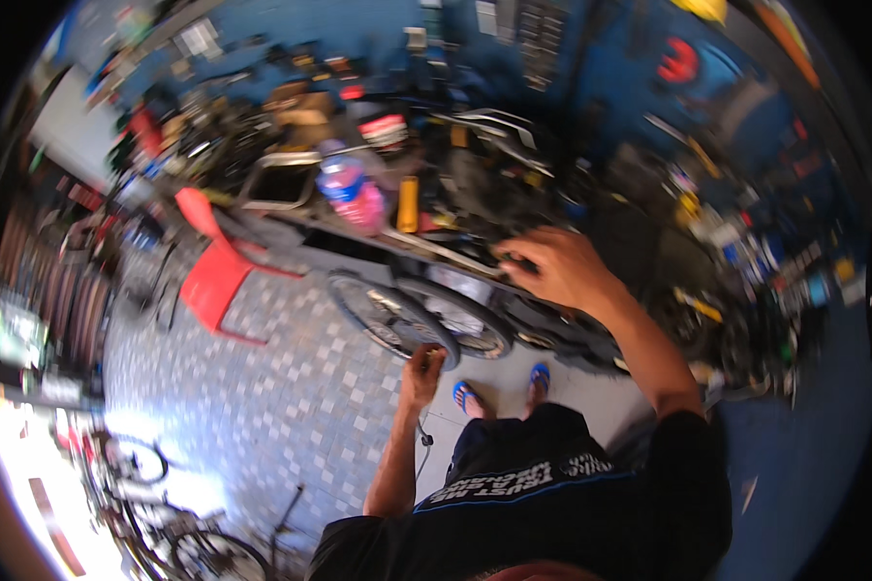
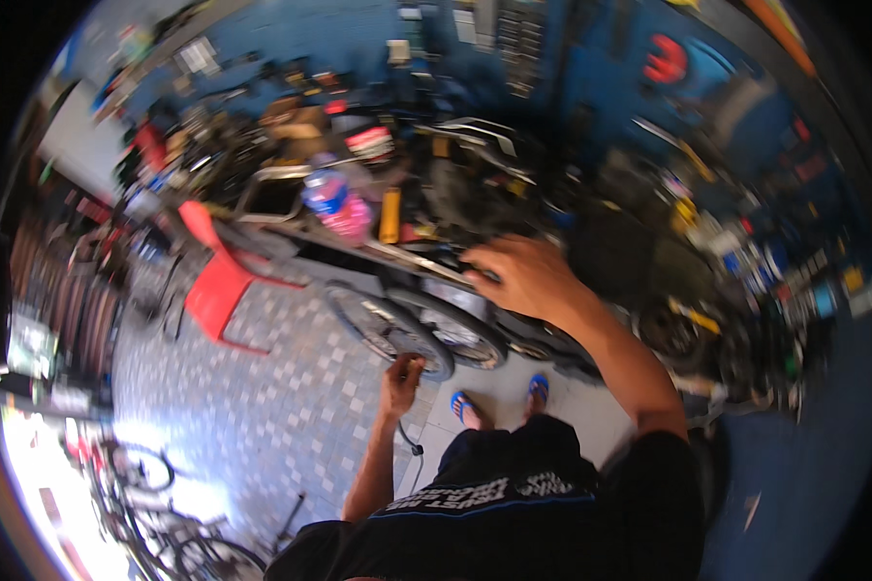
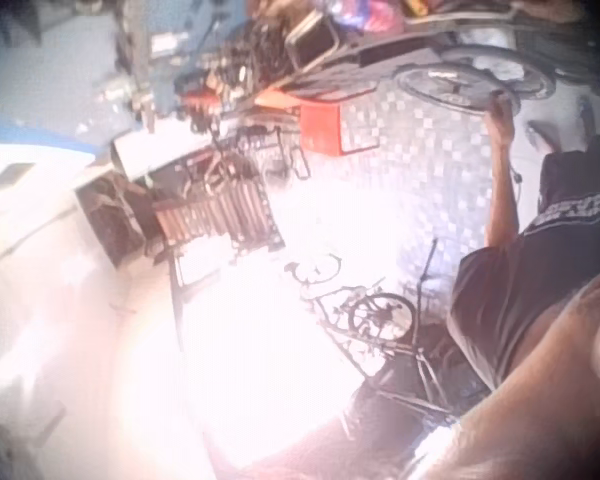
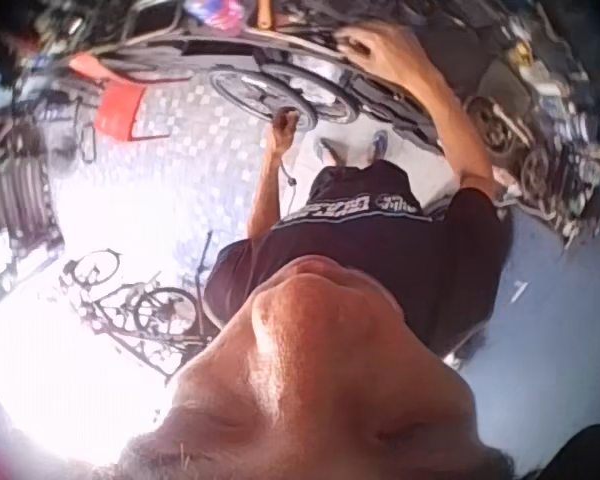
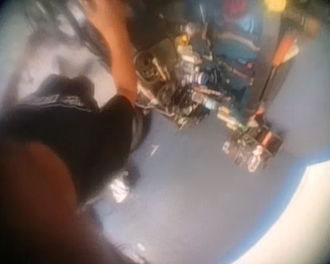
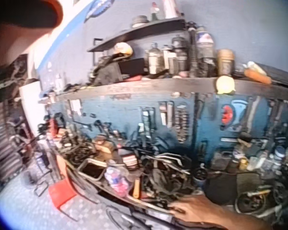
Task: The person cleans a bicycle hub with a brush and solvent, then retrieves a tire pressure gauge and a small metal part from a wall-mounted tool rack. The person continues to clean the hub and handles the metal part near the workbench.
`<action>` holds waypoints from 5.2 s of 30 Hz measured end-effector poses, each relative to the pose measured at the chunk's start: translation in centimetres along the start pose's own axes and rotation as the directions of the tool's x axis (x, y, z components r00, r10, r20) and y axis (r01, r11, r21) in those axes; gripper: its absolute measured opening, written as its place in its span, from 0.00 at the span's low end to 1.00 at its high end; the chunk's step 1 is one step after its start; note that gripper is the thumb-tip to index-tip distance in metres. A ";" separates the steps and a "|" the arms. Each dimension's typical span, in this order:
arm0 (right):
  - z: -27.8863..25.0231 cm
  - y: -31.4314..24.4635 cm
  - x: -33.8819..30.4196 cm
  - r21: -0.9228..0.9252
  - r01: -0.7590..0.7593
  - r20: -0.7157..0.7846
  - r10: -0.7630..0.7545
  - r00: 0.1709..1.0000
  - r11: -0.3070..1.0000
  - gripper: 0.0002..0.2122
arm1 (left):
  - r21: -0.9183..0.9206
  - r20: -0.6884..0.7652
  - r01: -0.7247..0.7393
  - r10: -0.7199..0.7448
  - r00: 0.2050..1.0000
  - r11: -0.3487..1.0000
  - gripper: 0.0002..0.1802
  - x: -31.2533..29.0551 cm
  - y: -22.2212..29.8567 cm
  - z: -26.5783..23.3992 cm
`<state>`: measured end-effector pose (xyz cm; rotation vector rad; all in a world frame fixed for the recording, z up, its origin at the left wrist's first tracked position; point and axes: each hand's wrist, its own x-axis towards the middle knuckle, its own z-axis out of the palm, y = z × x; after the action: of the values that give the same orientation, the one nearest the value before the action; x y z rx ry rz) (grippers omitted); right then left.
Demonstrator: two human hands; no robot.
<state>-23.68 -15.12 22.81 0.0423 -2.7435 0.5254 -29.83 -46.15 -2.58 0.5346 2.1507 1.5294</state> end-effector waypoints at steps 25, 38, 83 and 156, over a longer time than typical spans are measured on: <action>-14.6 11.4 -42.5 0.210 -0.591 -0.202 0.625 0.754 0.779 0.11 | 0.112 0.387 -0.186 0.130 0.913 0.976 0.14 -5.0 14.5 29.2; -18.6 15.4 -54.7 0.217 -0.648 -0.296 0.682 0.669 0.730 0.10 | 0.150 0.434 -0.283 0.195 0.880 0.947 0.11 -10.8 19.0 39.1; -7.7 10.2 -32.8 0.281 -0.149 -0.017 0.160 0.987 0.948 0.10 | 0.275 -0.314 0.093 -0.002 0.950 0.957 0.15 -19.3 15.4 20.4; 16.6 -9.3 7.4 0.747 -0.104 0.509 0.466 0.723 -0.656 0.27 | -0.378 0.383 0.135 0.022 0.924 0.916 0.27 12.2 9.5 -17.5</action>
<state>-35.28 -29.49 14.16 -0.6320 -0.6476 2.8082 -49.21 -50.10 9.82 0.5633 1.4977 1.6181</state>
